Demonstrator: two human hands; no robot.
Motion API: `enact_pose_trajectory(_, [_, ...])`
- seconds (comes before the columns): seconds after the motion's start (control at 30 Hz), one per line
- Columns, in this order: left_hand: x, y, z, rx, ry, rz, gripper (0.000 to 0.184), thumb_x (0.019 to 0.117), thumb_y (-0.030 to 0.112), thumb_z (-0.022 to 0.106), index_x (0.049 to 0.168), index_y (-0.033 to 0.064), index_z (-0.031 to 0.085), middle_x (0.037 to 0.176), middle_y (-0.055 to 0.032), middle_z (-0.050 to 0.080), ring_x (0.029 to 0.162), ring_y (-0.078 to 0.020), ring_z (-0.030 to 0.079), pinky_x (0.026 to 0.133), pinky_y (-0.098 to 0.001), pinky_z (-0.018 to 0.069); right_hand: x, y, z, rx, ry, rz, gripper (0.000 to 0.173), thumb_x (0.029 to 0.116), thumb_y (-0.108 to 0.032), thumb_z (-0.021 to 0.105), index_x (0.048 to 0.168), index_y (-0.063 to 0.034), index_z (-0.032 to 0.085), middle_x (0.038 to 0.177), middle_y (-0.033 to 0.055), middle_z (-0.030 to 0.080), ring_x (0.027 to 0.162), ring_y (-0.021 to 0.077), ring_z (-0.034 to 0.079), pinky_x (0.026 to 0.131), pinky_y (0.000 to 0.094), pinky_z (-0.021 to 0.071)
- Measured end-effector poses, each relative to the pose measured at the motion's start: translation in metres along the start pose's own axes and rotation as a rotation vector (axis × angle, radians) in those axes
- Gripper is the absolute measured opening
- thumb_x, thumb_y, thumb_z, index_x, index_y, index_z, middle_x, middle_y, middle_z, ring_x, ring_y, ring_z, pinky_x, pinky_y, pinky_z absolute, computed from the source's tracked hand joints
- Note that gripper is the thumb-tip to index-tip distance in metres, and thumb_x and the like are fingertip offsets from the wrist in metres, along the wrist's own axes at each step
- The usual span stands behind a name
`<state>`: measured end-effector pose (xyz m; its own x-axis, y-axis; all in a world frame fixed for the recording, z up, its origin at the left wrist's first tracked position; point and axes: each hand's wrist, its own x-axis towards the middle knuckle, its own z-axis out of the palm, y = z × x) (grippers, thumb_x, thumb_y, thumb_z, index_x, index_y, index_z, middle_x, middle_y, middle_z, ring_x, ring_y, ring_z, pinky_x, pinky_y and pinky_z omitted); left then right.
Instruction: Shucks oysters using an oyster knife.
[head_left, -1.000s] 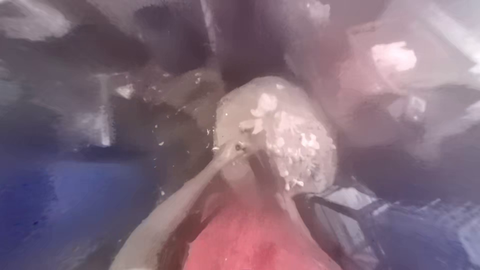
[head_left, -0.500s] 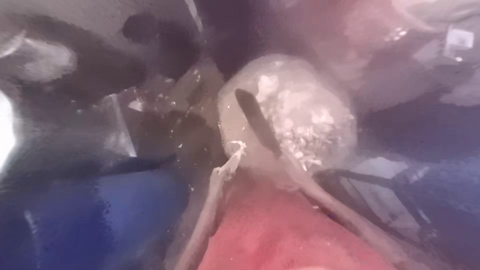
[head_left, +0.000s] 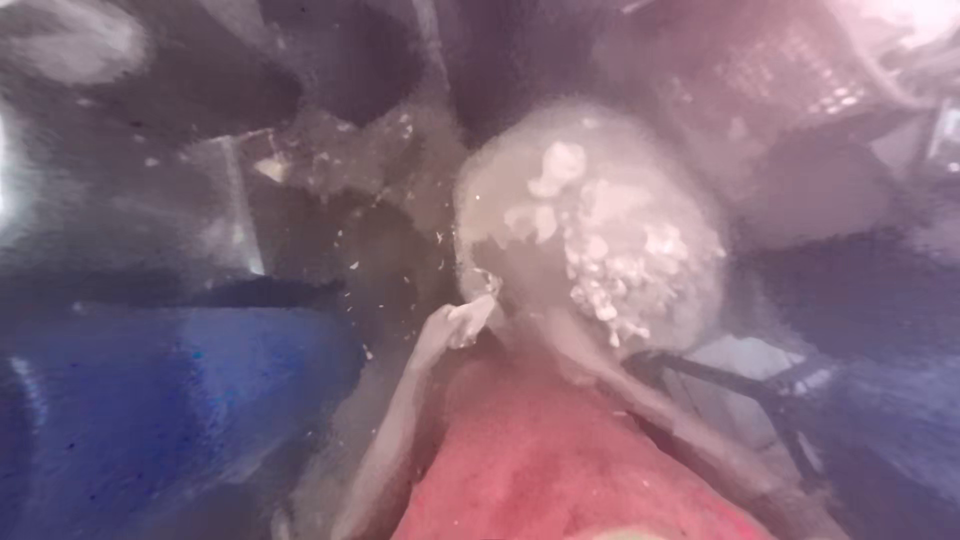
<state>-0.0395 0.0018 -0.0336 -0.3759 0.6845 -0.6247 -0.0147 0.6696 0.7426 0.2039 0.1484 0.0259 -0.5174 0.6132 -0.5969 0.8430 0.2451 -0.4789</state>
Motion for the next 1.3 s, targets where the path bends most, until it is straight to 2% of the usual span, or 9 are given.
enact_pose_trajectory(0.1, [-0.046,0.014,-0.041,0.013,0.166,-0.028,0.036,0.1017,0.024,0.062,0.13,0.0014,0.062,0.109,-0.0143,0.07,0.09,-0.0194,0.069,0.081,-0.0403,0.0599,-0.001,-0.019,0.028,-0.024,-0.096,-0.065,0.061,0.1085,-0.047,0.035,0.145,0.0001,0.048,0.133,0.0223,0.061,0.123,0.0347,0.062,0.105,0.0539,0.0491])
enact_pose_trajectory(0.23, [-0.089,0.013,-0.089,0.022,0.497,0.04,0.04,0.101,0.021,0.061,0.13,-0.0071,0.057,0.111,-0.0198,0.067,0.09,-0.0193,0.068,0.079,-0.0367,0.0591,0.012,-0.023,0.047,0.234,-0.531,-0.302,0.049,0.1084,-0.049,0.041,0.126,-0.0051,0.056,0.09,0.0106,0.061,0.076,0.021,0.062,0.069,0.0413,0.0537])
enact_pose_trajectory(0.3, [-0.095,0.022,-0.098,0.052,0.6,0.044,0.038,0.0993,0.021,0.062,0.127,-0.0047,0.06,0.11,-0.0176,0.069,0.089,-0.0171,0.069,0.077,-0.035,0.06,0.011,-0.023,0.048,0.258,-0.576,-0.391,0.048,0.108,-0.044,0.045,0.129,-0.0029,0.056,0.097,0.015,0.064,0.085,0.0246,0.063,0.08,0.0458,0.0538])
enact_pose_trajectory(0.53, [-0.049,0.063,-0.028,0.172,0.12,0.142,0.033,0.0994,0.025,0.066,0.127,0.0064,0.062,0.106,-0.0124,0.07,0.087,-0.0192,0.069,0.081,-0.0422,0.0594,-0.011,0.034,0.01,0.261,-0.153,0.071,0.059,0.1073,-0.05,0.043,0.136,-0.0004,0.054,0.114,0.0208,0.066,0.104,0.0313,0.066,0.094,0.0516,0.0519])
enact_pose_trajectory(0.67, [0.021,0.03,0.029,0.453,0.016,0.026,0.047,0.1032,0.046,0.055,0.135,0.0116,0.061,0.115,-0.0154,0.071,0.105,-0.0303,0.07,0.094,-0.055,0.055,-0.031,0.009,-0.033,0.405,0.077,-0.135,0.05,0.1102,-0.033,0.035,0.145,-0.0009,0.048,0.107,0.0131,0.067,0.091,0.0198,0.066,0.085,0.0391,0.0572])
enact_pose_trajectory(0.77, [0.022,0.026,0.032,0.492,0.046,0.027,0.046,0.103,0.039,0.058,0.14,0.0113,0.058,0.121,-0.0175,0.07,0.111,-0.033,0.069,0.098,-0.0571,0.0529,-0.053,-0.026,-0.037,0.634,0.164,-0.327,0.05,0.1056,-0.04,0.041,0.13,0.0014,0.055,0.09,0.0026,0.063,0.076,0.0062,0.06,0.072,0.0261,0.0545])
enact_pose_trajectory(0.9, [0.024,0.029,0.03,0.487,0.051,0.017,0.045,0.1047,0.043,0.055,0.135,0.01,0.061,0.115,-0.0165,0.071,0.103,-0.0304,0.071,0.094,-0.0543,0.0553,-0.024,0.002,-0.008,0.254,-0.137,-0.128,0.052,0.1107,-0.039,0.037,0.139,0.001,0.054,0.12,0.0209,0.066,0.109,0.0282,0.066,0.099,0.0461,0.052])
enact_pose_trajectory(1.13, [-0.006,0.002,0.001,0.238,0.017,0.019,0.04,0.1009,0.037,0.06,0.124,0.0047,0.065,0.105,-0.0138,0.07,0.095,-0.022,0.069,0.088,-0.0465,0.0569,-0.03,0.01,-0.002,0.183,-0.211,-0.06,0.054,0.1103,-0.042,0.037,0.144,-0.0017,0.05,0.121,0.0217,0.066,0.111,0.0324,0.066,0.099,0.0507,0.0518])
enact_pose_trajectory(1.3, [-0.023,0.039,0.02,-0.094,-0.025,-0.041,0.029,0.1038,0.022,0.056,0.126,0.0046,0.062,0.103,-0.0085,0.071,0.085,-0.0155,0.071,0.073,-0.0349,0.0613,-0.007,0.066,0.012,0.49,-0.303,0.146,0.06,0.1084,-0.057,0.027,0.121,-0.0098,0.062,0.086,0.0041,0.062,0.07,0.0144,0.06,0.063,0.0344,0.0538])
